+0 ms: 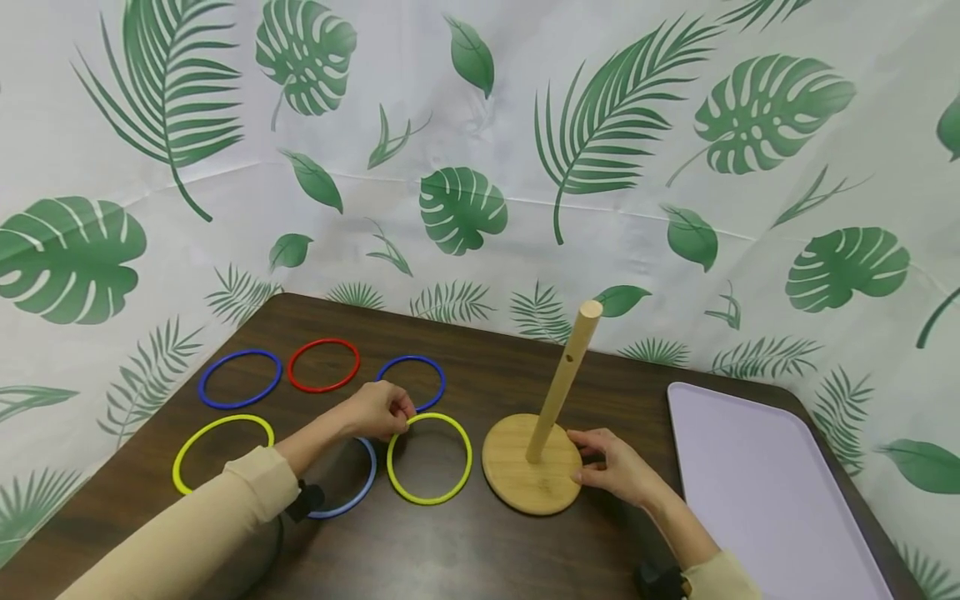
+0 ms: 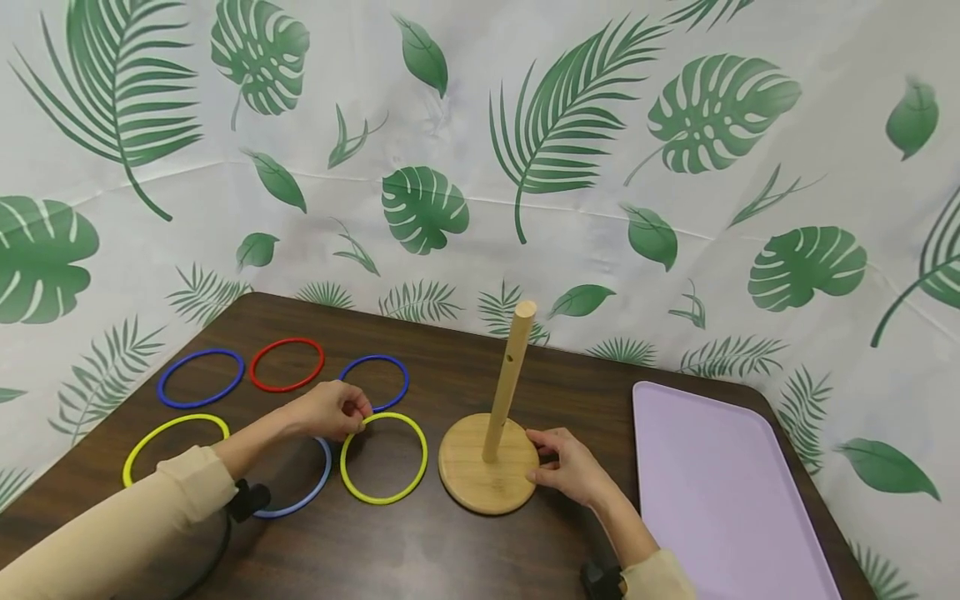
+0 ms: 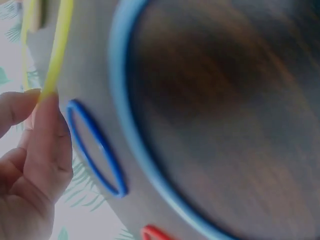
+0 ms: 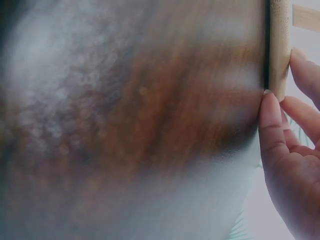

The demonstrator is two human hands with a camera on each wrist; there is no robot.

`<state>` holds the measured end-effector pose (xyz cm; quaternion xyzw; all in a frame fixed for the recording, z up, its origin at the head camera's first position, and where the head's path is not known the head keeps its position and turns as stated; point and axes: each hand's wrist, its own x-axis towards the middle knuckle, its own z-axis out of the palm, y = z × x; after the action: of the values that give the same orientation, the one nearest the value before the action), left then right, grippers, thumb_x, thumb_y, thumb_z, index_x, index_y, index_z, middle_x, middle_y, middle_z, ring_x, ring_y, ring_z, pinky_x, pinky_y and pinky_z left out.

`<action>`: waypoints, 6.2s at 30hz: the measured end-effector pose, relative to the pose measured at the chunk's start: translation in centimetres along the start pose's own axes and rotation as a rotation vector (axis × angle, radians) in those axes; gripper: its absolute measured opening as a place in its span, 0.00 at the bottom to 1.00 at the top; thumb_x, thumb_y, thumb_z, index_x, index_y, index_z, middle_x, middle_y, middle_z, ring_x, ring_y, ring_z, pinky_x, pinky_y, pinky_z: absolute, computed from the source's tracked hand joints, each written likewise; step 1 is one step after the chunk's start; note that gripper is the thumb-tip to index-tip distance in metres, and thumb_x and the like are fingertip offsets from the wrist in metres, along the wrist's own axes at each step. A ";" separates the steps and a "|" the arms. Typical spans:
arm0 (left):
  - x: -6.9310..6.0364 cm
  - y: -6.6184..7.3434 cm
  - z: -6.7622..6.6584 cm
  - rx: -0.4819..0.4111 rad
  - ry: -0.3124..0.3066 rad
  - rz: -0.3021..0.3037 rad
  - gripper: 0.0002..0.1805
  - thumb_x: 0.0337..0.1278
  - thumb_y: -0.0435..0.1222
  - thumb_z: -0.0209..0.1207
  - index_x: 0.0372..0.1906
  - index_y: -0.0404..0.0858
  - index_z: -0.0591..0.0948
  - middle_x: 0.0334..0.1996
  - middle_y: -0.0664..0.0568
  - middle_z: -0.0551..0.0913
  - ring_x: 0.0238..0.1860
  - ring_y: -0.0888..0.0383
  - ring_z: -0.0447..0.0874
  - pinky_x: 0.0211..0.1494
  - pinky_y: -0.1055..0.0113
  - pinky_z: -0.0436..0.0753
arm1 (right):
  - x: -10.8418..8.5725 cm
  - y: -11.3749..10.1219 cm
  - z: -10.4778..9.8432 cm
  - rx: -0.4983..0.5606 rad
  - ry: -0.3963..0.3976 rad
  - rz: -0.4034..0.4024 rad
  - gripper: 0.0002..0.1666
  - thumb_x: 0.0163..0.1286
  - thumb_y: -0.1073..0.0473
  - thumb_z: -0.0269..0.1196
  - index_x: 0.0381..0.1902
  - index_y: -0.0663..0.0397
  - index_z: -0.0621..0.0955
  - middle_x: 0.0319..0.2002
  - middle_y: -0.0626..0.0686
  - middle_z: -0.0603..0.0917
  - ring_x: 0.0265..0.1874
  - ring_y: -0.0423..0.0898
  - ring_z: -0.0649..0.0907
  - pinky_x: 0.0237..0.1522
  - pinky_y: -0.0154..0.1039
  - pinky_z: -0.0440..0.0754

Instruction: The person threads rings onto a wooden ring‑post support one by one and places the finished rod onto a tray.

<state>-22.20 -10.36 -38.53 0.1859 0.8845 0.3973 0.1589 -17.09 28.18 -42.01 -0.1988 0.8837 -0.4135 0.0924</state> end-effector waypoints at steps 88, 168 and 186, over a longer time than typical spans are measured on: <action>6.6 6.7 8.1 -0.578 -0.019 -0.269 0.10 0.55 0.25 0.60 0.43 0.28 0.80 0.28 0.48 0.79 0.20 0.63 0.78 0.34 0.67 0.86 | 0.0 0.1 0.3 -0.017 0.027 -0.027 0.33 0.57 0.64 0.68 0.59 0.73 0.72 0.47 0.66 0.72 0.45 0.55 0.78 0.42 0.39 0.84; -10.3 -9.2 -8.6 -0.240 -0.562 0.136 0.13 0.46 0.25 0.64 0.37 0.21 0.77 0.32 0.46 0.83 0.32 0.67 0.79 0.36 0.76 0.80 | 0.0 0.0 0.1 -0.031 0.002 0.040 0.36 0.58 0.63 0.68 0.62 0.73 0.68 0.49 0.66 0.72 0.49 0.61 0.75 0.42 0.38 0.83; -10.9 -10.5 -7.4 -0.083 -0.390 0.272 0.08 0.41 0.26 0.67 0.30 0.31 0.80 0.22 0.45 0.80 0.26 0.72 0.73 0.26 0.76 0.77 | 0.2 -0.1 0.1 -0.034 0.003 0.025 0.35 0.59 0.63 0.67 0.61 0.73 0.69 0.50 0.67 0.72 0.48 0.60 0.76 0.42 0.36 0.82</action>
<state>-17.89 -26.57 -40.42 0.3699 0.7869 0.4075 0.2792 -17.19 28.03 -42.00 -0.1885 0.8931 -0.3977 0.0928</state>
